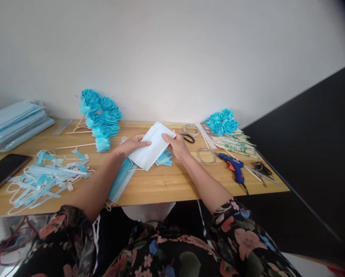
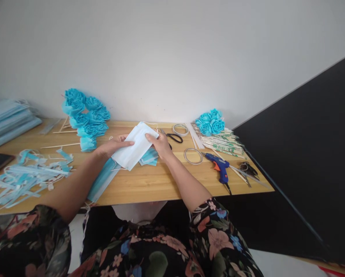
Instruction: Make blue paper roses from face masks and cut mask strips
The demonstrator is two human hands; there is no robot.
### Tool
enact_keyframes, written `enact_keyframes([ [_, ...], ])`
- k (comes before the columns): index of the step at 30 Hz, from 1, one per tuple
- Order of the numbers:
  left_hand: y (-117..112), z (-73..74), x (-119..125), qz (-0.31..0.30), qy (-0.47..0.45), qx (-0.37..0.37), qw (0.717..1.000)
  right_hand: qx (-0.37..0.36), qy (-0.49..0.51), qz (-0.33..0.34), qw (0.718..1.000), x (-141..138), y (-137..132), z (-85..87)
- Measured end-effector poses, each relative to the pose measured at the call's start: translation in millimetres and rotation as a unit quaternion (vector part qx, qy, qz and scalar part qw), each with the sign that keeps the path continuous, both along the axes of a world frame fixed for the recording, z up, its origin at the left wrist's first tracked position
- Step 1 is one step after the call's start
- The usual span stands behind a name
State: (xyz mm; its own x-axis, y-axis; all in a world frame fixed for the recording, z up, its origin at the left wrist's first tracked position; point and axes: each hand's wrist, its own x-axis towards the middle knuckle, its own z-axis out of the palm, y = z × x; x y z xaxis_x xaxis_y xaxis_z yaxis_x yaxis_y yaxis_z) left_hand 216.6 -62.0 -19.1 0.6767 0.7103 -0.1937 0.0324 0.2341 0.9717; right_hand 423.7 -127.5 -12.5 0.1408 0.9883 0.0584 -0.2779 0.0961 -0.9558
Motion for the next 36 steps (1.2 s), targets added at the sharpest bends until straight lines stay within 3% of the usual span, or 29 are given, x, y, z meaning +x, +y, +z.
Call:
enact_keyframes([
  [6, 0, -0.1, 4, 0.073, -0.063, 0.012, 0.995, 0.013, -0.023, 0.024, 0.999, 4, 1, 3.6],
  [11, 0, -3.5, 8, 0.082, -0.093, 0.016, 0.992, -0.015, -0.060, 0.054, 0.997, 0, 3, -2.0],
  [14, 5, -5.5, 7, 0.085, -0.148, 0.024, 0.985, -0.027, 0.008, 0.027, 0.999, 9, 9, -2.1],
  [17, 12, -6.8, 3, 0.103, -0.184, 0.030, 0.977, 0.006, 0.111, -0.052, 0.992, 29, 12, 4.6],
  [21, 13, -2.2, 0, 0.179, -0.188, 0.064, 0.964, 0.012, 0.114, -0.053, 0.992, 50, 14, 10.7],
  [24, 10, 13.5, -2, 0.248, -0.165, 0.155, 0.942, -0.019, 0.105, -0.030, 0.994, 47, 20, 6.2],
  [26, 7, 33.0, -8, 0.277, -0.135, 0.228, 0.924, -0.034, 0.107, -0.016, 0.994, 43, 25, 1.4],
  [28, 4, 57.9, -18, 0.269, -0.074, 0.296, 0.914, -0.042, 0.110, -0.015, 0.993, 40, 28, -2.4],
  [30, 0, 82.4, -33, 0.203, 0.044, 0.352, 0.913, -0.042, 0.114, -0.022, 0.992, 39, 31, -4.4],
  [32, -6, 98.3, -51, 0.124, 0.179, 0.400, 0.890, -0.035, 0.122, -0.027, 0.992, 39, 32, -5.3],
  [34, -14, 99.6, -71, 0.059, 0.289, 0.421, 0.858, -0.033, 0.128, -0.027, 0.991, 39, 33, -5.9],
  [36, -23, 85.9, -90, 0.007, 0.378, 0.406, 0.832, -0.039, 0.138, -0.028, 0.989, 39, 33, -6.9],
])
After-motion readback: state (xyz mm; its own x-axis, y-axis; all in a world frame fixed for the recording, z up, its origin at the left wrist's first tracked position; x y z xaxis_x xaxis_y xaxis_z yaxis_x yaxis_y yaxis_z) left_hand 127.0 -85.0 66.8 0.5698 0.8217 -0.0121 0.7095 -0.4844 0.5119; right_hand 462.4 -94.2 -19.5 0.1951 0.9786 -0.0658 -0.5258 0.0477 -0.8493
